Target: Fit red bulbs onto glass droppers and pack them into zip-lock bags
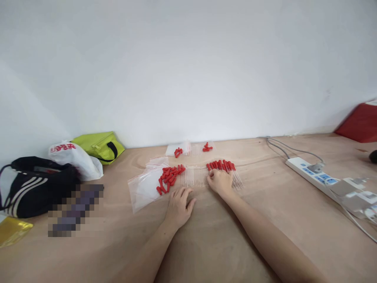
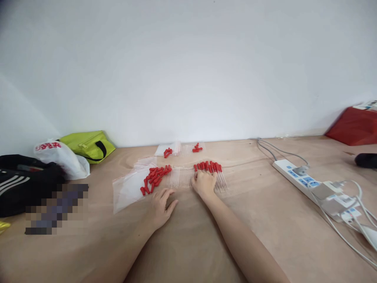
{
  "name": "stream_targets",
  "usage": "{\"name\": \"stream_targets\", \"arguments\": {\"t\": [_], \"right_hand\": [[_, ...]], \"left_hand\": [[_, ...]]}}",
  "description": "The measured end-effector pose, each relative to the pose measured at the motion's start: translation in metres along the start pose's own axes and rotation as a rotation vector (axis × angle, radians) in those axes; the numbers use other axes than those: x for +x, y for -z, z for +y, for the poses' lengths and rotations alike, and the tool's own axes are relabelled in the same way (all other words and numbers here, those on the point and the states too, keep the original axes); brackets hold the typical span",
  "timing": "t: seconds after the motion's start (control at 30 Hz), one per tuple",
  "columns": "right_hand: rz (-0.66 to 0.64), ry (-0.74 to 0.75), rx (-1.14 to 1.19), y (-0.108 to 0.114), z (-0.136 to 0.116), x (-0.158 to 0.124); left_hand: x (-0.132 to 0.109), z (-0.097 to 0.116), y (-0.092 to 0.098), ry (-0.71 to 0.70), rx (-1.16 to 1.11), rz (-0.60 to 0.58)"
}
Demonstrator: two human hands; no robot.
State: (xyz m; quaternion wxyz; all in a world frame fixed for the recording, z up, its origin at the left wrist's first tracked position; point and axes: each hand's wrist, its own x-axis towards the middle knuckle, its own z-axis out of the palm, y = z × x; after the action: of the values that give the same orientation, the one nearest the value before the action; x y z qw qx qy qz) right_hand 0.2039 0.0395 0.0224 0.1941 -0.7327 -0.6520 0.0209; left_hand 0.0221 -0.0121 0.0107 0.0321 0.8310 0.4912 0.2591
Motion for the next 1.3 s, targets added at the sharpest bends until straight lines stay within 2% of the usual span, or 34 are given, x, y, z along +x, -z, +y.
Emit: {"name": "stream_targets", "arguments": {"t": [0.2, 0.4, 0.5, 0.63, 0.73, 0.83, 0.93, 1.07, 1.3], "right_hand": [[-0.066, -0.008, -0.122, 0.003, -0.010, -0.001], [-0.058, 0.022, -0.156, 0.000, -0.015, 0.000], [-0.049, 0.025, -0.164, -0.001, -0.014, -0.001], [0.079, 0.113, -0.134, 0.001, -0.006, -0.009], [0.148, 0.279, -0.085, 0.004, 0.007, -0.024], [0.141, 0.432, -0.014, 0.005, 0.024, -0.042], [0.114, 0.525, 0.072, 0.005, 0.041, -0.055], [0.089, 0.547, 0.130, 0.006, 0.052, -0.060], [0.042, 0.555, 0.140, 0.006, 0.046, -0.061]], "left_hand": [[-0.001, 0.002, 0.001, 0.005, 0.069, 0.026], [0.001, -0.007, 0.003, 0.100, 0.211, 0.224], [0.006, -0.018, 0.007, 0.197, 0.291, 0.312], [0.014, -0.034, 0.016, 0.366, 0.407, 0.372], [0.017, -0.045, 0.023, 0.413, 0.461, 0.365], [0.019, -0.052, 0.026, 0.431, 0.473, 0.334], [0.021, -0.055, 0.026, 0.458, 0.467, 0.294], [0.023, -0.057, 0.024, 0.463, 0.457, 0.267], [0.025, -0.061, 0.023, 0.401, 0.433, 0.233]]}}
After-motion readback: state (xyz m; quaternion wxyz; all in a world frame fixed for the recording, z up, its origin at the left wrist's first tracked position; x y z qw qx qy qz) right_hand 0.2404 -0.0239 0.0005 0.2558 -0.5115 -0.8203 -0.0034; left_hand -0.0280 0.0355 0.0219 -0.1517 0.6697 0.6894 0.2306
